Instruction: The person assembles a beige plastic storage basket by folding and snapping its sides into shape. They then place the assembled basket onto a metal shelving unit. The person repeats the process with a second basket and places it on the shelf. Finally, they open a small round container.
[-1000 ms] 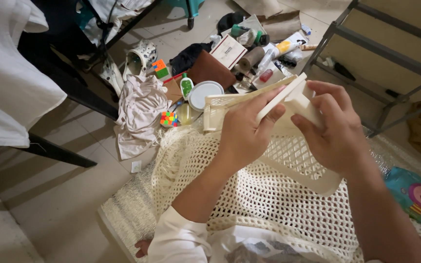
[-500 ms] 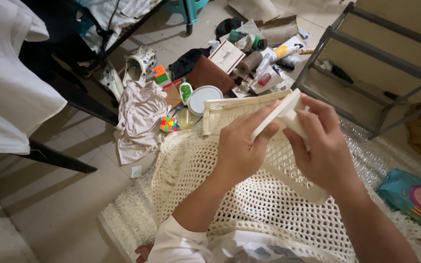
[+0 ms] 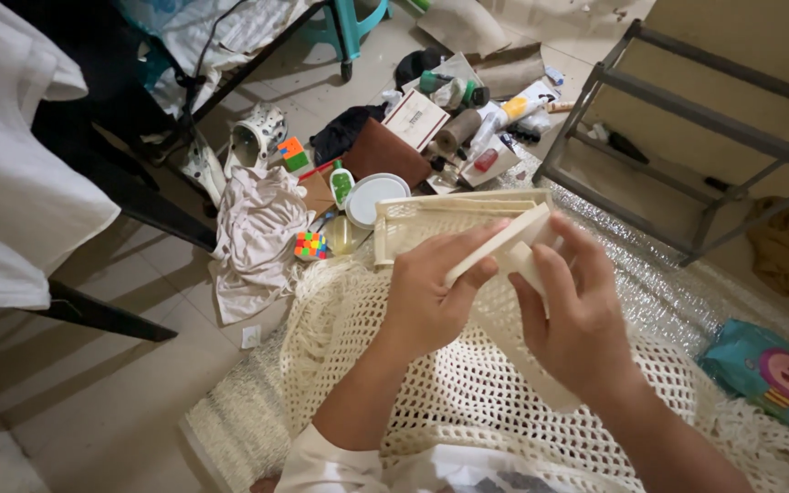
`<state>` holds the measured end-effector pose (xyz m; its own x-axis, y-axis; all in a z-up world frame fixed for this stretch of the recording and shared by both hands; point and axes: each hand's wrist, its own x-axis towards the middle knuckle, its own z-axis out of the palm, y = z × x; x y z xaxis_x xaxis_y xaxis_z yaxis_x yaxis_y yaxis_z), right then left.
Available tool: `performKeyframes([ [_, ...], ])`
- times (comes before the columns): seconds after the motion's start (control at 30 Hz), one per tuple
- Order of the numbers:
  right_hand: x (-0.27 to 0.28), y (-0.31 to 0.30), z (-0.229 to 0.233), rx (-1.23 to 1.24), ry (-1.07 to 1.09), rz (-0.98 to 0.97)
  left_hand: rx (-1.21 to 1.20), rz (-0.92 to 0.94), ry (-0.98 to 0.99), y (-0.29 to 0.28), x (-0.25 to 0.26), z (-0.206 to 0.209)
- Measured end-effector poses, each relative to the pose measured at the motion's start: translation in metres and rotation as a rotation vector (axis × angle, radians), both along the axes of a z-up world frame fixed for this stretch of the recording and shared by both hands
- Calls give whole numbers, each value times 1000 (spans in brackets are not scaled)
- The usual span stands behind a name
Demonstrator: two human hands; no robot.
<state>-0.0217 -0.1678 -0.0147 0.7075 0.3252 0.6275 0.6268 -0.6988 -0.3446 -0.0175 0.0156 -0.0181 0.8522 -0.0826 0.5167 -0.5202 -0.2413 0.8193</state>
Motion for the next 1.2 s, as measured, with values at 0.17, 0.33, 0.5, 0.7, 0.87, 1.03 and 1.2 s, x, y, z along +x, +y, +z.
performKeyframes([
  [0.17,-8,1,0,33,-12,-27,29,-15,-28,3,-4,5],
  [0.33,-19,3,4,53,-99,-58,0,-87,-76,4,-9,11],
  [0.5,-25,6,3,66,-94,-65,4,-97,-91,4,-14,11],
  [0.7,-23,7,-2,12,-95,-108,72,-29,-184,0,-18,8],
  [0.87,-17,12,-1,-30,-98,-104,83,34,-188,-6,-21,-3],
  [1.03,-23,18,19,-223,-195,-154,-131,-69,-69,3,-13,-13],
  [1.2,-42,25,43,-398,-216,-201,-266,-137,-70,11,-16,-18],
])
